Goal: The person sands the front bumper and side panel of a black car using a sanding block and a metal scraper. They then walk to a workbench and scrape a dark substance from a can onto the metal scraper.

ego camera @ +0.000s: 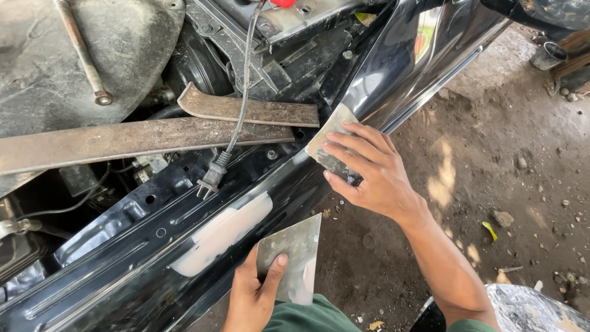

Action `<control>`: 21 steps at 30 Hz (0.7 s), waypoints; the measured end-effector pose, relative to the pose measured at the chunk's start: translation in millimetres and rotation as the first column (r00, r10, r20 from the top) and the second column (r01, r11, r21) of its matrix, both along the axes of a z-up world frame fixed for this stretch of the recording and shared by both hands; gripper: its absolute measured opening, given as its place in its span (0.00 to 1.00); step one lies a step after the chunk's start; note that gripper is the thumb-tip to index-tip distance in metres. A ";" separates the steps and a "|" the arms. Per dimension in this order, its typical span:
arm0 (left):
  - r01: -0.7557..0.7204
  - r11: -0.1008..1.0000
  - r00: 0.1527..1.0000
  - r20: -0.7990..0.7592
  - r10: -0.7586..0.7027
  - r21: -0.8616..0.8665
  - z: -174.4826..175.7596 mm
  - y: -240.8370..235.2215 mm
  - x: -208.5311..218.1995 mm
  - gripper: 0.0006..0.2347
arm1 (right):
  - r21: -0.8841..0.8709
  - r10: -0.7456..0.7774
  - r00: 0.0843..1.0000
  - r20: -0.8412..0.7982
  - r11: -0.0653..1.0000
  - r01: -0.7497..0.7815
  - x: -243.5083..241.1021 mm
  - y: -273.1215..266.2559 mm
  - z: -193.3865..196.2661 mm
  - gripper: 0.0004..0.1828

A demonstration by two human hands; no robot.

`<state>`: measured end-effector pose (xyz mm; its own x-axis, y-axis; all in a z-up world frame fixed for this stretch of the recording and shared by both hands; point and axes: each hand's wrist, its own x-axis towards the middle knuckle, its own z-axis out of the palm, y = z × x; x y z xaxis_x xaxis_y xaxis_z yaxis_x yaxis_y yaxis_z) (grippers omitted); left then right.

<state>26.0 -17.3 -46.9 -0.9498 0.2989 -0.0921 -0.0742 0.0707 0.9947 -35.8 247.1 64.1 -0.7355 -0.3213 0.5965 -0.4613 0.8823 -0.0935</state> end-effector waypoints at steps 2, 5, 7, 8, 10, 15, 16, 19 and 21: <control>0.000 1.000 1.000 -0.012 0.000 -0.009 -0.5 0.0 -0.9 0.16 | -0.005 0.002 1.000 -0.031 1.000 -0.002 -2.3 6.4 -21.9 0.23; -0.010 1.000 0.999 -0.031 0.011 0.016 0.2 0.7 -1.4 0.16 | -0.027 0.008 0.993 -0.116 1.000 -0.012 -5.5 11.6 -52.1 0.24; -0.015 0.999 0.999 -0.035 0.017 0.044 0.6 -0.1 -0.7 0.16 | -0.050 0.007 0.986 -0.167 0.999 -0.015 -6.3 11.3 -72.5 0.24; -0.018 0.999 0.999 -0.045 0.019 0.039 0.9 0.3 -1.3 0.17 | -0.076 -0.004 0.979 -0.204 0.997 -0.012 -7.2 11.2 -81.5 0.25; -0.017 0.999 0.998 -0.058 0.019 0.034 0.7 1.6 -2.1 0.17 | -0.102 -0.017 0.970 -0.244 0.995 -0.008 -3.4 11.6 -90.5 0.25; -0.008 1.000 0.993 -0.121 0.012 0.029 4.6 7.2 -3.2 0.17 | -0.224 -0.020 1.000 -0.003 0.974 0.018 36.4 16.9 -80.5 0.24; -0.010 0.999 0.992 -0.124 0.013 0.031 6.2 11.6 -4.6 0.17 | -0.223 -0.018 1.000 -0.006 0.975 0.016 46.7 22.3 -82.6 0.24; -0.081 0.993 0.978 -0.186 0.095 0.083 9.9 23.3 -5.3 0.17 | -0.442 0.186 0.971 0.149 0.891 -0.103 78.6 26.6 -84.0 0.21; -0.160 0.980 0.987 -0.012 0.162 0.118 12.4 35.1 -8.4 0.15 | -0.567 0.464 0.860 0.211 0.775 -0.279 95.0 19.9 -73.2 0.20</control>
